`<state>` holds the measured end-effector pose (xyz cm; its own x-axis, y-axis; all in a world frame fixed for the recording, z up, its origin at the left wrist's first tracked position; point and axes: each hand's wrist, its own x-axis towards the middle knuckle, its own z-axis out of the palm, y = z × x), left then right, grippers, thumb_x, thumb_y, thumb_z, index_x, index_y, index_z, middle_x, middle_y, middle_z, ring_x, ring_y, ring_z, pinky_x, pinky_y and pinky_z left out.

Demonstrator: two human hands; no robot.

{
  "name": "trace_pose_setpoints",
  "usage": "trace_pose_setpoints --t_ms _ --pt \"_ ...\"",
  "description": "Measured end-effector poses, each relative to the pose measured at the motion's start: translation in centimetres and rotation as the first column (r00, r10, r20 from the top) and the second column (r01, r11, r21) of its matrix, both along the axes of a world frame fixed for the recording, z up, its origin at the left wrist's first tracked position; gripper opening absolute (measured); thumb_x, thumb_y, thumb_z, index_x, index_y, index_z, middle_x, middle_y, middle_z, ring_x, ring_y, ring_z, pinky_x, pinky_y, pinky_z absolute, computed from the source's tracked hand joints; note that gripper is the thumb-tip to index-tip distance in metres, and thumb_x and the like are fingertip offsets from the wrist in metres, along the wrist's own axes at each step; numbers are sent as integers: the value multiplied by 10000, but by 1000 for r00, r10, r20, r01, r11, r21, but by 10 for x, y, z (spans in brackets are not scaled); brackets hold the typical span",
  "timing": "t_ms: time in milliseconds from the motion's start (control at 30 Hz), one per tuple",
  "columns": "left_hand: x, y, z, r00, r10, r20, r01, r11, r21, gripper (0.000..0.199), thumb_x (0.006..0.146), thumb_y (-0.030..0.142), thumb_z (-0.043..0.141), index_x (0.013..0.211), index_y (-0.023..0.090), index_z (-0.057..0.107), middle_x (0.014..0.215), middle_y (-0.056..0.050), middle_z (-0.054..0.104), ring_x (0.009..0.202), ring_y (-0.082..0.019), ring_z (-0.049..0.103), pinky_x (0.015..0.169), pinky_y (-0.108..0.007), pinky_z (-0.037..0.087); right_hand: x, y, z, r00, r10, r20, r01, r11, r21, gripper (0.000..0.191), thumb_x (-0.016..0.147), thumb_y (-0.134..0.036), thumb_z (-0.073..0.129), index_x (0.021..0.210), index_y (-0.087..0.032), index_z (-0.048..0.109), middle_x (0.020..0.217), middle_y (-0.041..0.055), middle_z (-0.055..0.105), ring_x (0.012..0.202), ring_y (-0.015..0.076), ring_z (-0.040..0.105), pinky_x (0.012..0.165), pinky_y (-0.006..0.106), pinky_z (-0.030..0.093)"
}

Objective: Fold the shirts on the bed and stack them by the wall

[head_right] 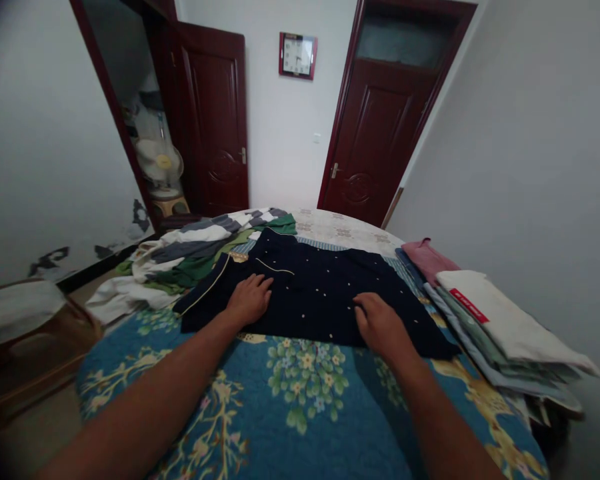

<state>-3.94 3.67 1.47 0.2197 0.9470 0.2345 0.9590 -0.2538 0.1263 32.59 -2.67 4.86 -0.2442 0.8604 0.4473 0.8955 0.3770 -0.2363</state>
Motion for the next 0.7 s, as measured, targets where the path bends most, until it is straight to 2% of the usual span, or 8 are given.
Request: trace_pose_setpoints --t_ms 67,167,300,367,467,533,633,700 --pt "-3 1 -10 1000 13 22 -13 1000 2 572 1065 432 455 1590 211 505 1610 -131 537 1519 -339 430 1233 -500 339 -34 21 7 999 55 -5 -55 997 -59 316 1010 -303 485 1209 -203 710 1266 125 712 1181 253 683 1099 411 510" --pt "-7 2 -17 998 21 54 -21 1000 3 660 1051 503 462 1637 200 433 1636 -110 516 1551 -345 393 1261 -515 308 -85 60 10 997 75 -24 -77 985 -152 381 1028 -321 502 1327 -164 677 1334 148 695 1264 259 651 1135 394 475" --pt "-7 3 -19 998 20 64 -21 1000 8 680 1044 509 464 1642 189 424 1657 -89 494 1566 -350 372 1276 -532 290 -145 115 -6 997 4 -81 -27 957 -289 565 1024 -413 573 1527 -157 544 1361 159 698 1248 272 668 1098 392 486" --pt "-7 2 -18 998 20 64 -21 1000 10 677 1043 509 464 1643 198 424 1667 -78 482 1571 -348 365 1281 -531 286 -166 134 -17 993 11 -115 -51 934 -352 581 989 -424 639 1512 -183 570 1314 128 733 1214 264 688 1059 364 500" --pt "-7 2 -16 997 40 64 -40 999 0 684 1045 522 454 1650 206 414 1682 -80 459 1582 -344 346 1286 -533 278 -179 149 -31 989 -6 -150 -52 923 -382 355 958 -351 658 1286 -236 732 1244 71 771 1173 242 707 1021 326 504" --pt "-7 3 -16 995 76 68 -75 997 -12 714 1044 555 437 1659 197 397 1691 -94 442 1592 -353 325 1288 -552 266 -178 151 -36 980 -64 -188 -8 933 -360 255 970 -319 616 1162 -246 766 1157 52 792 1115 227 721 986 312 509" --pt "-6 5 -15 987 148 68 -146 989 -29 743 1046 599 387 1659 179 401 1693 -112 433 1603 -382 289 1290 -601 225 -174 149 -39 960 -174 -219 98 943 -319 248 996 -311 564 1136 -236 755 1059 54 793 1045 221 728 949 310 514" --pt "-5 7 -15 983 174 51 -172 984 -38 738 1050 608 351 1645 179 434 1690 -115 437 1602 -396 284 1289 -624 201 -176 146 -40 963 -211 -167 155 942 -298 247 1001 -318 562 1151 -238 742 1092 66 776 1056 238 720 945 334 516"
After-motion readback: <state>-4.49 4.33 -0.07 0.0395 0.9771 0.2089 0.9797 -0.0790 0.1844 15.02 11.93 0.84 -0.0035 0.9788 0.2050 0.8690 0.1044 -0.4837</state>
